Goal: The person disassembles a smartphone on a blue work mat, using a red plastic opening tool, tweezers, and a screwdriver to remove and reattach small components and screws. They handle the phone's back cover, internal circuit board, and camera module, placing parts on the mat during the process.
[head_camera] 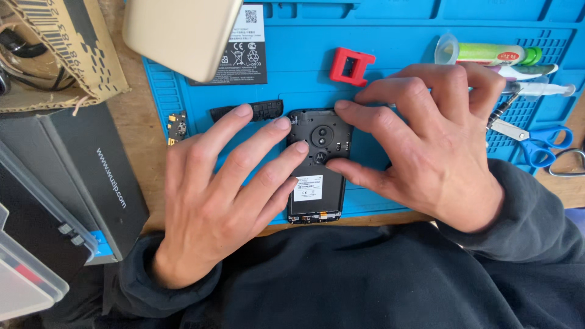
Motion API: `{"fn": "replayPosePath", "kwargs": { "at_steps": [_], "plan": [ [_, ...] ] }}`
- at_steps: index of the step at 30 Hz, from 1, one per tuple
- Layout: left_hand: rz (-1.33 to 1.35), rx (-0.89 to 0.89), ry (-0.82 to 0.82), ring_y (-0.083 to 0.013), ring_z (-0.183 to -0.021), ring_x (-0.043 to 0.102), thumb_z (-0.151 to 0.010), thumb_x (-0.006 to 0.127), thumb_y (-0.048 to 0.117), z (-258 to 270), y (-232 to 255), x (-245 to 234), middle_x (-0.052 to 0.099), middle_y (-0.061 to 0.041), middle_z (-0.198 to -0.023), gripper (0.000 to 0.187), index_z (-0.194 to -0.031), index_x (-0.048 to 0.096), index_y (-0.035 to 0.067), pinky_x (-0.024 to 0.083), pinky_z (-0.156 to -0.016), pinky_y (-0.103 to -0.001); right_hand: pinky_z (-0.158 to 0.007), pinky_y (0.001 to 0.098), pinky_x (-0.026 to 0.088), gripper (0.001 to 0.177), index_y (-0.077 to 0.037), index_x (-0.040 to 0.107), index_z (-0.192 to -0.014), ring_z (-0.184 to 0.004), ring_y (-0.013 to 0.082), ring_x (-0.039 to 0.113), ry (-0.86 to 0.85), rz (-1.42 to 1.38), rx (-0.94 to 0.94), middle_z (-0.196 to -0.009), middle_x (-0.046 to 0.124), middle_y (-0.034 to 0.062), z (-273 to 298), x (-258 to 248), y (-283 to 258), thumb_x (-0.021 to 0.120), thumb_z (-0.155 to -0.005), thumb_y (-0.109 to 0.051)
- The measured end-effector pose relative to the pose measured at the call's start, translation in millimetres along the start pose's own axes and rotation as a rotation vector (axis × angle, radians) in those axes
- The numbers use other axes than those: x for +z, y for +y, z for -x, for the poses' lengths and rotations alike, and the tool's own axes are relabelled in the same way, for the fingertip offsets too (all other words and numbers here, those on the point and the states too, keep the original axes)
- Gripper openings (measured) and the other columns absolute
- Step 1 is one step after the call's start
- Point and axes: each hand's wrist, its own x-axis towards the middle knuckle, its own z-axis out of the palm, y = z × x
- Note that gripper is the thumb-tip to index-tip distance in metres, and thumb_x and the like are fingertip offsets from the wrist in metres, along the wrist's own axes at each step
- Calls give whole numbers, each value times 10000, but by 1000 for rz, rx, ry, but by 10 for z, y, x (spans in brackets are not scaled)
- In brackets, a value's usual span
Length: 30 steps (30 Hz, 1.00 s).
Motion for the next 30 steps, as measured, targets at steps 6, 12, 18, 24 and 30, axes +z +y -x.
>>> {"fn": "replayPosePath", "kwargs": {
  "at_steps": [6, 12, 18, 24, 30],
  "plan": [
    [-5, 7, 5, -322, -1440, 690, -1232, 754, 367, -2, 18, 35, 781, 30, -1511, 206, -1404, 842, 295, 539, -974, -478, -1054, 604, 347, 742, -193, 848, -1464, -1289, 408, 693, 30, 47, -22, -1418, 764, 51, -8, 9, 5, 626, -1208, -853],
    [-56, 24, 29, -312, -1411, 742, -1225, 758, 365, -1, 48, 45, 813, 65, -1501, 118, -1328, 797, 321, 544, -938, -459, -1057, 593, 359, 715, -212, 856, -1447, -1309, 377, 695, 34, 83, -29, -1401, 763, 30, -27, -28, -19, 597, -1222, -839],
    [-86, 56, 55, -346, -1453, 694, -1205, 458, 745, 49, 64, 50, 805, 5, -1503, 613, -1303, 817, 258, 489, -1046, -506, -1090, 579, 372, 758, -183, 798, -1497, -1280, 366, 656, 25, 164, -19, -1389, 739, 36, -22, -17, -75, 523, -1223, -834],
    [-88, 115, 12, -380, -1591, 570, -933, 738, 1082, 231, 81, 79, 639, -77, -1675, 1035, -1503, 754, 218, 454, -1151, -594, -1028, 572, 398, 770, -149, 765, -1439, -1193, 368, 603, 75, 153, 5, -1266, 656, 82, -36, 46, -97, 693, -1130, -851],
    [8, 84, 85, -402, -1626, 527, -859, 818, 939, 293, 129, 137, 653, -90, -1666, 920, -1436, 750, 226, 386, -1203, -632, -916, 581, 369, 697, -149, 708, -1213, -1107, 368, 544, 103, -9, 19, -1139, 636, 72, -152, 75, -18, 900, -986, -779]
  ]
}}
